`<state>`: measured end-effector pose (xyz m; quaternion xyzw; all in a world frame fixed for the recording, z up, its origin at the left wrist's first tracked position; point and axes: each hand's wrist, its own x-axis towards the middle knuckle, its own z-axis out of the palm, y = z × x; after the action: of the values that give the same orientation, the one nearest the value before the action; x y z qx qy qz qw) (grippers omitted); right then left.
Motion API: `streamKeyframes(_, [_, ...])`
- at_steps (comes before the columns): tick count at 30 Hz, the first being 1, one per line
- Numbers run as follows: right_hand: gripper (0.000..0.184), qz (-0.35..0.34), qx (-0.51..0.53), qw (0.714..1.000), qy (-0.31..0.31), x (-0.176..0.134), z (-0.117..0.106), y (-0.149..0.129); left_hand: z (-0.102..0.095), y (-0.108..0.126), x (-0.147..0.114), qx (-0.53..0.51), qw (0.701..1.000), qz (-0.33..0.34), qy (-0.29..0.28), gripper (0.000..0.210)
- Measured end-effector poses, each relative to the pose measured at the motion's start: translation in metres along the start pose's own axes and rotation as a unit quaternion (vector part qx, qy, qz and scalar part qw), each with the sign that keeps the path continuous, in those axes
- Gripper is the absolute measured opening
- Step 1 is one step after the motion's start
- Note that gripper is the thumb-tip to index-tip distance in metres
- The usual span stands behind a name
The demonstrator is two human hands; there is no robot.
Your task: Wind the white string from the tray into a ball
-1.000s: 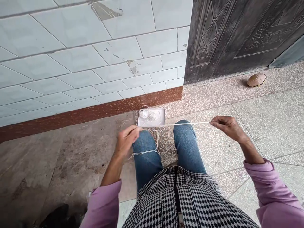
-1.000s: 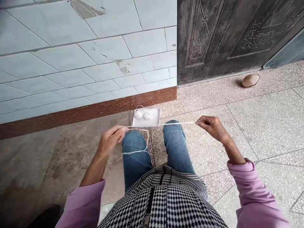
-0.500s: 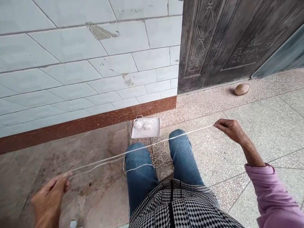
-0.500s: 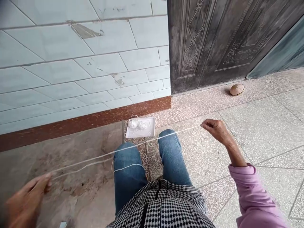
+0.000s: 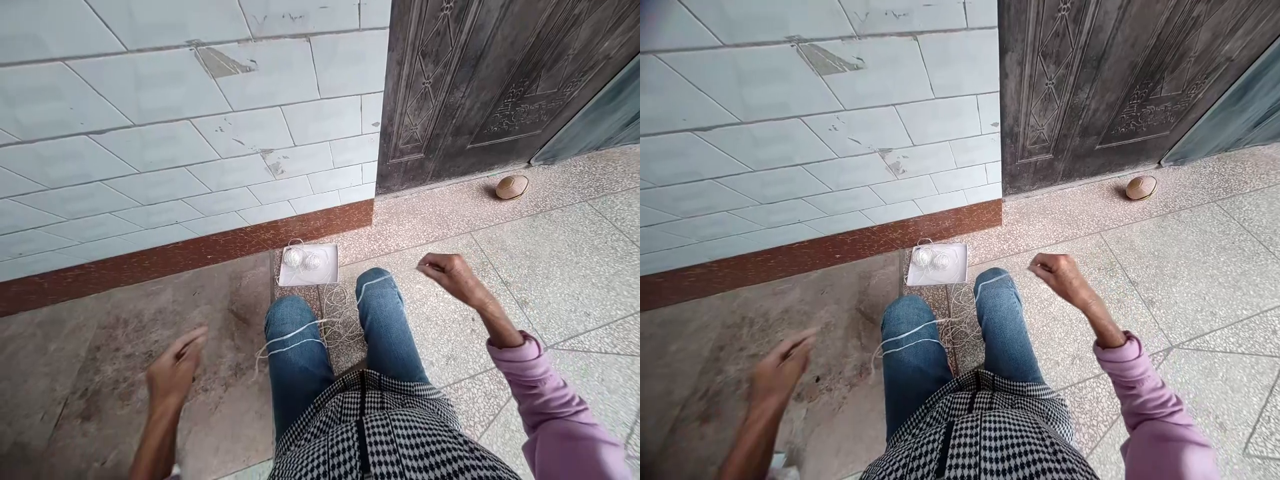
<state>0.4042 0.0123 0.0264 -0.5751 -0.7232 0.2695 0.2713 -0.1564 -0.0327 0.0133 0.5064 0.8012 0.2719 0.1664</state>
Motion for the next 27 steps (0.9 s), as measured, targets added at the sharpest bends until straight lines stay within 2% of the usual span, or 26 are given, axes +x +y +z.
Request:
streamKeyframes(1, [0.038, -0.024, 0.015, 0.999, -0.016, 0.003, 0.013, -0.014, 0.016, 0.025, 0.003, -0.051, 0.998, -0.017, -0.024, 0.048])
streamKeyframes(3, [0.037, -0.078, 0.039, 0.995, -0.048, 0.006, 0.038, -0.043, 0.044, 0.081, -0.004, -0.145, 0.978, 0.034, -0.145, 0.056])
streamKeyframes(6, [0.038, -0.145, 0.052, 0.985, -0.083, 0.007, 0.068, -0.075, 0.078, 0.154, -0.036, -0.221, 0.908, 0.108, -0.34, 0.058])
streamKeyframes(7, [0.038, -0.157, 0.055, 0.982, -0.087, 0.006, 0.073, -0.081, 0.087, 0.169, -0.046, -0.236, 0.881, 0.123, -0.391, 0.059])
streamKeyframes(9, [0.039, -0.157, 0.075, 0.981, -0.09, 0.003, 0.077, -0.086, 0.103, 0.185, -0.061, -0.268, 0.829, 0.129, -0.474, 0.058])
streamKeyframes(11, [0.039, -0.132, 0.121, 0.978, -0.105, 0.001, 0.073, -0.08, 0.113, 0.186, -0.067, -0.282, 0.804, 0.118, -0.51, 0.053])
streamKeyframes(12, [0.039, -0.113, 0.151, 0.975, -0.117, 0.0, 0.068, -0.073, 0.115, 0.184, -0.066, -0.28, 0.807, 0.113, -0.508, 0.05])
streamKeyframes(15, [0.043, -0.047, 0.229, 0.963, -0.136, 0.001, 0.049, -0.043, 0.111, 0.175, -0.056, -0.259, 0.845, 0.113, -0.454, 0.041])
streamKeyframes(20, [0.048, 0.055, 0.224, 0.97, -0.075, 0.003, 0.007, 0.017, 0.092, 0.154, -0.028, -0.227, 0.905, 0.117, -0.341, 0.038])
streamKeyframes(23, [0.051, 0.093, 0.203, 0.971, -0.079, -0.001, -0.009, 0.038, 0.083, 0.137, -0.015, -0.22, 0.92, 0.103, -0.307, 0.036])
streamKeyframes(27, [0.055, 0.117, 0.188, 0.97, -0.097, -0.009, -0.011, 0.052, 0.065, 0.117, -0.002, -0.225, 0.931, 0.081, -0.274, 0.033])
